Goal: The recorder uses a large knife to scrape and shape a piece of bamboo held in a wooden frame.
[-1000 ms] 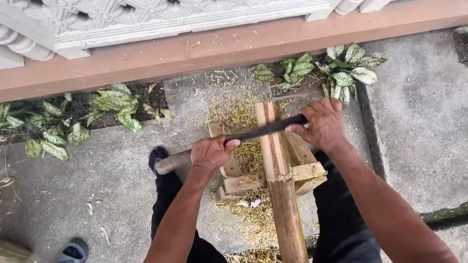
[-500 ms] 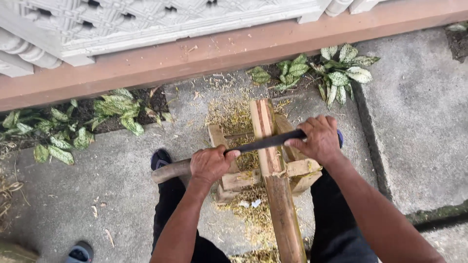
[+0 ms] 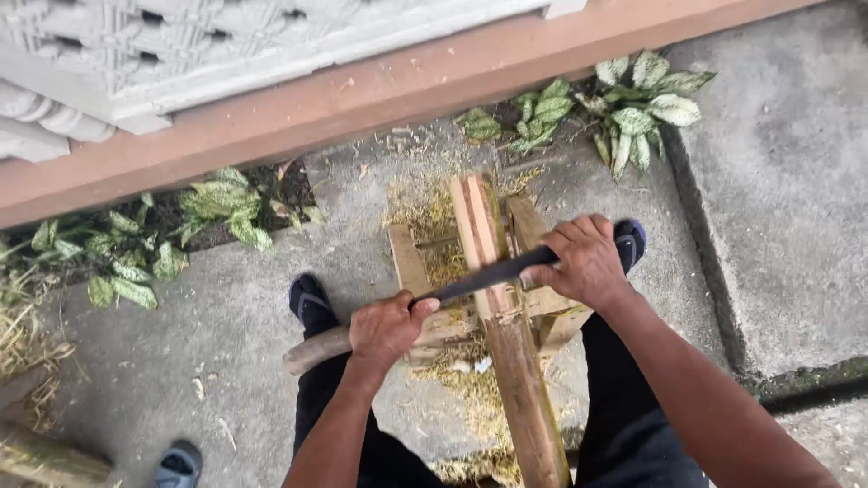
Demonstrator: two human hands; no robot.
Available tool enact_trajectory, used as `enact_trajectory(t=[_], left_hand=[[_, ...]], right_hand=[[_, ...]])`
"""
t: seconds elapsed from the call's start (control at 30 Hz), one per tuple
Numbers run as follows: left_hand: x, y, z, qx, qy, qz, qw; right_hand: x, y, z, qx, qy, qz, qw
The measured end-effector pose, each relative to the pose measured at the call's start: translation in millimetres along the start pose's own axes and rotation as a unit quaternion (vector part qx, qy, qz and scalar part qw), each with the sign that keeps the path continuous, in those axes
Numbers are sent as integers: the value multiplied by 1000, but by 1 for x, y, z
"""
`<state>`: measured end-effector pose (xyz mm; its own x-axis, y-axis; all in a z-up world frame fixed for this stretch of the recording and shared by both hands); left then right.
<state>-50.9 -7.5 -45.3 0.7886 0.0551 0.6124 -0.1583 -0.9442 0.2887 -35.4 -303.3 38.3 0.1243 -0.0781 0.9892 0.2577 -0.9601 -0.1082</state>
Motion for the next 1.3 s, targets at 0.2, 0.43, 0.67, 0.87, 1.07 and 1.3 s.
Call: enact_trajectory(t=[0.2, 0.43, 0.67, 0.87, 1.07, 1.3], left_hand=[[-24, -5, -11, -23, 33, -26, 999], [10, 2, -13, -24, 152, -11, 988], [-12, -6, -13, -50, 23, -49, 997], [44, -20, 70, -31, 87, -79, 993], [82, -27, 121, -44, 166, -117, 978], [88, -31, 141, -45, 190, -146, 970]], right_hand=[[-14, -19, -42, -55, -113, 15, 992], [19, -14, -4, -33, -35, -21, 999], [-31, -6, -34, -33, -51, 24, 998], [10, 21, 81, 0, -33, -114, 993], [39, 23, 147, 24, -21, -174, 984], [56, 17, 166, 41, -7, -187, 982]])
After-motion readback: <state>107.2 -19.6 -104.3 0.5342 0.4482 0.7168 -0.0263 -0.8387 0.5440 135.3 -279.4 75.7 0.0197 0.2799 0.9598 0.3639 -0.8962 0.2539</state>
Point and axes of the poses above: each hand's wrist, its own z-axis towards the middle knuckle, its own x-axis out of the back of the hand, y = z × x, the point moved 7 cm from there along z, towards the middle knuckle, and after that the axes turned 8 degrees about -y, right-handed, at the moved point
